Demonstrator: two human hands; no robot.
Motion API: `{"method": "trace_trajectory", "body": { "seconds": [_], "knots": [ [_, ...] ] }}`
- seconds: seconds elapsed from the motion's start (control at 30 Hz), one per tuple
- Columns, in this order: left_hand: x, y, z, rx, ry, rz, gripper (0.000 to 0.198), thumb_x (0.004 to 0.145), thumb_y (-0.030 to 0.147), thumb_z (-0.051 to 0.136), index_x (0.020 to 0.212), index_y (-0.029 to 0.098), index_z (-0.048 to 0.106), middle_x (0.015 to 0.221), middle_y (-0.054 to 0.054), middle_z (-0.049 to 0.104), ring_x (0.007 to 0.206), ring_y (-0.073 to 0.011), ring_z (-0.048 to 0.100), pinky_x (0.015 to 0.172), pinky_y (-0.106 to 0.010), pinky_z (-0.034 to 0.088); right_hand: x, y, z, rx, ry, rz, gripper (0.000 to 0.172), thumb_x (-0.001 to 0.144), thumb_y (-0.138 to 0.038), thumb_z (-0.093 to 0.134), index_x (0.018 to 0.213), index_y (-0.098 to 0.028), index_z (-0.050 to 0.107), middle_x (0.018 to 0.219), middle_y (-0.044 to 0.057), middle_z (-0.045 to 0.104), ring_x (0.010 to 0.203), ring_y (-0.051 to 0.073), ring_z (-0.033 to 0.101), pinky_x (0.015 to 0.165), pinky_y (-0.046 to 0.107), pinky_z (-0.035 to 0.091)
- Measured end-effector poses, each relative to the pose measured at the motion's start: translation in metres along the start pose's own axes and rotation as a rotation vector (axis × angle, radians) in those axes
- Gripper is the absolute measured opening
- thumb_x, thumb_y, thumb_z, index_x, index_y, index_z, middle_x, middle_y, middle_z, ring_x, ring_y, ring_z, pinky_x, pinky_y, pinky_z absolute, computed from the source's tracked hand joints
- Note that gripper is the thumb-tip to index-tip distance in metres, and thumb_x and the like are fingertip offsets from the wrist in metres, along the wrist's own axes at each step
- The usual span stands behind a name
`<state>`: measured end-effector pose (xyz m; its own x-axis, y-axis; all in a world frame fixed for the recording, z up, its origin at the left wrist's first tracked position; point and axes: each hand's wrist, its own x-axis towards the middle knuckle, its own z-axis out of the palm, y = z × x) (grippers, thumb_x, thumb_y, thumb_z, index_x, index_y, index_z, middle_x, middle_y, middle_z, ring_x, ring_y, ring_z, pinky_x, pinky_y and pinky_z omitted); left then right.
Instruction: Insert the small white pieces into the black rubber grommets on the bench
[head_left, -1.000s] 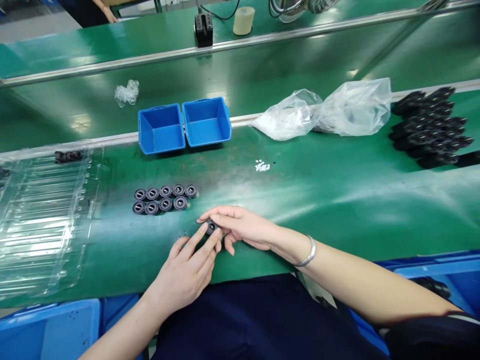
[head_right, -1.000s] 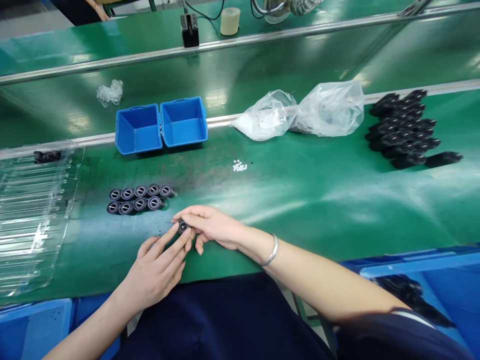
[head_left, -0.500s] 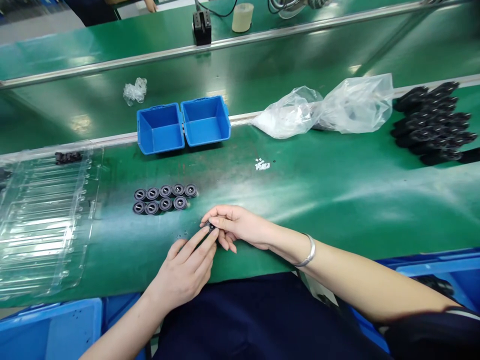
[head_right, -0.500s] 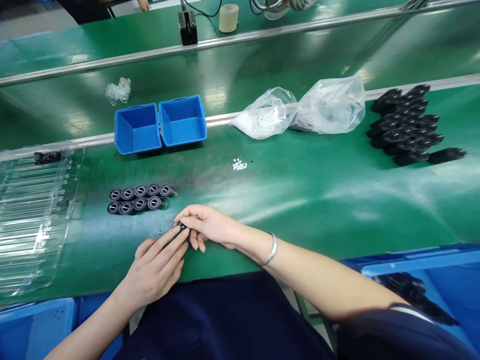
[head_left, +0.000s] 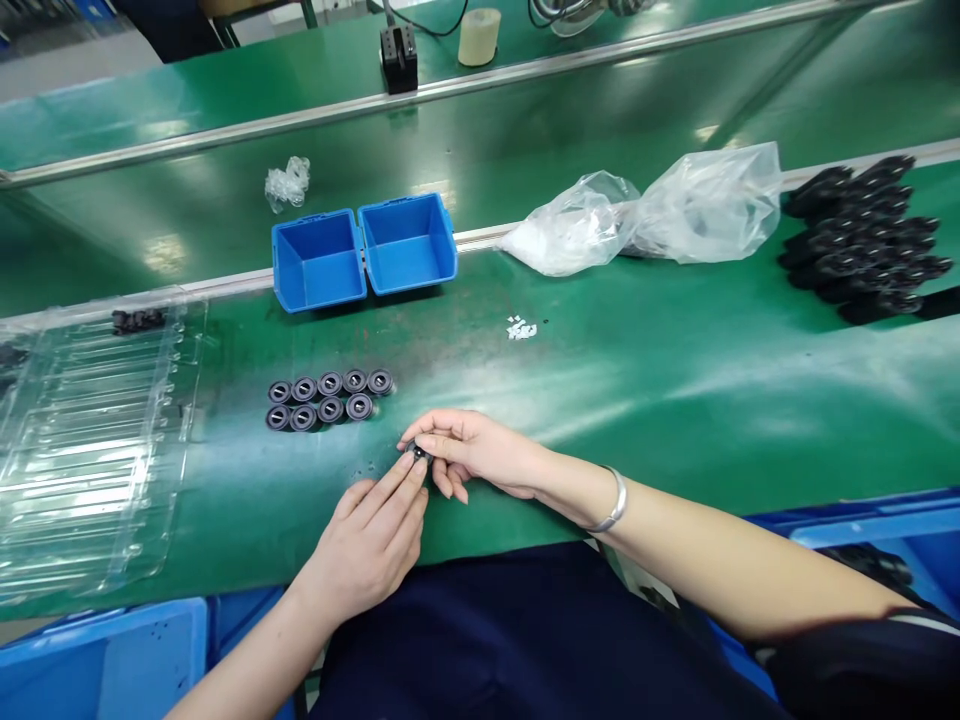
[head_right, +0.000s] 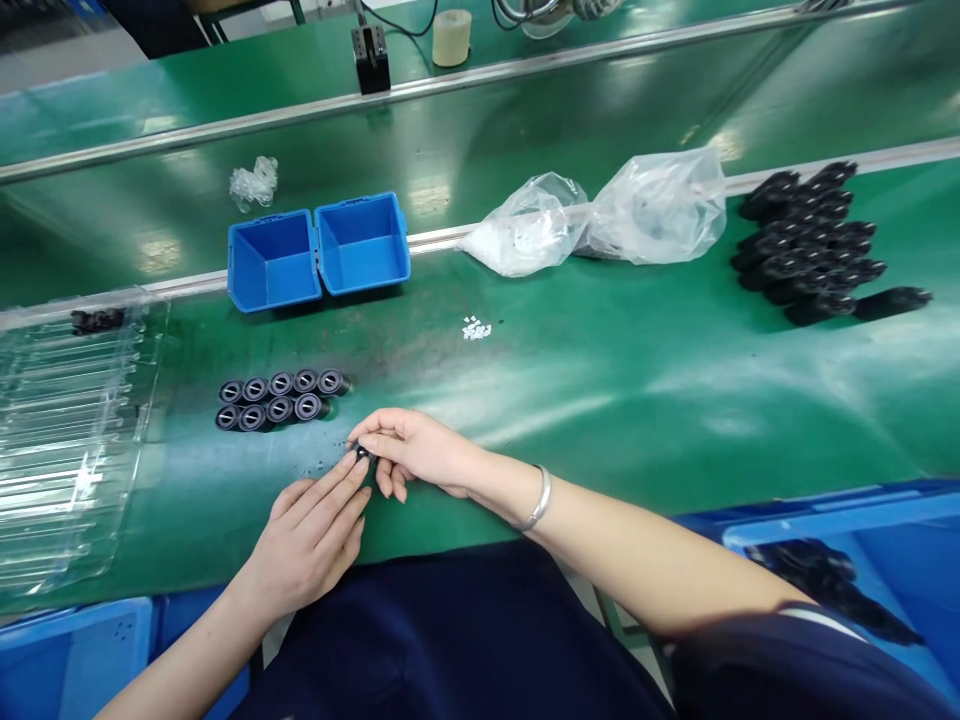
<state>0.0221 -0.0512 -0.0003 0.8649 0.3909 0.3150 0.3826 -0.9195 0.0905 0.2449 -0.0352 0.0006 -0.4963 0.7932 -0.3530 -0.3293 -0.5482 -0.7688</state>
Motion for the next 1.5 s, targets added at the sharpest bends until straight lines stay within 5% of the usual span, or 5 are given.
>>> {"method": "trace_trajectory", "body": {
  "seconds": [0.53,0.97,1.23,1.4,1.5],
  "knots": [
    [0.005,0.003,-0.003,0.101,-0.108,-0.008,0.034,0.094,0.023,0.053,0.125,0.017,0.064,0.154,-0.003,0.04,0.14,-0.0263,0.041,0.095,-0.04,0.039,-0.001,0.001,0.002,0.014,0.02,-0.033,0.029,0.092,-0.038,0.062,0.106,-0.013,0.058,0.064,-0.001,0.059,0.056,0.011,0.06,0.045,0.017,0.05],
    [0.015,-0.013,-0.013,0.201,-0.163,-0.101,0.038,0.097,0.028,0.046,0.129,0.014,0.059,0.155,-0.009,0.04,0.144,-0.0271,0.034,0.101,-0.043,0.037,-0.006,0.002,0.007,-0.005,0.243,-0.141,0.043,0.092,-0.043,0.062,0.124,-0.017,0.05,0.066,0.0,0.06,0.054,0.01,0.056,0.044,0.016,0.044],
    [0.023,-0.028,-0.011,0.218,-0.128,-0.14,0.038,0.097,0.029,0.045,0.128,0.013,0.059,0.153,-0.012,0.043,0.144,-0.0316,0.033,0.112,-0.049,0.03,-0.007,0.005,0.006,-0.063,0.218,-0.117,0.049,0.088,-0.045,0.064,0.123,-0.016,0.048,0.065,0.0,0.061,0.049,0.008,0.048,0.048,0.019,0.04],
    [0.021,-0.032,-0.016,0.212,-0.081,-0.127,0.037,0.097,0.028,0.046,0.128,0.012,0.058,0.154,-0.014,0.041,0.146,-0.0306,0.03,0.116,-0.049,0.026,-0.008,-0.004,0.0,-0.371,0.313,-0.219,0.043,0.091,-0.049,0.058,0.119,-0.017,0.051,0.07,0.0,0.061,0.049,0.01,0.047,0.049,0.023,0.04],
    [0.012,-0.035,-0.026,0.184,-0.025,-0.177,0.037,0.096,0.027,0.049,0.129,0.014,0.057,0.154,-0.014,0.041,0.146,-0.0292,0.03,0.116,-0.049,0.026,-0.005,-0.022,-0.004,-0.712,0.383,-0.481,0.031,0.093,-0.042,0.056,0.115,-0.02,0.056,0.104,0.009,0.062,0.074,0.015,0.058,0.063,0.028,0.05]
  ]
}}
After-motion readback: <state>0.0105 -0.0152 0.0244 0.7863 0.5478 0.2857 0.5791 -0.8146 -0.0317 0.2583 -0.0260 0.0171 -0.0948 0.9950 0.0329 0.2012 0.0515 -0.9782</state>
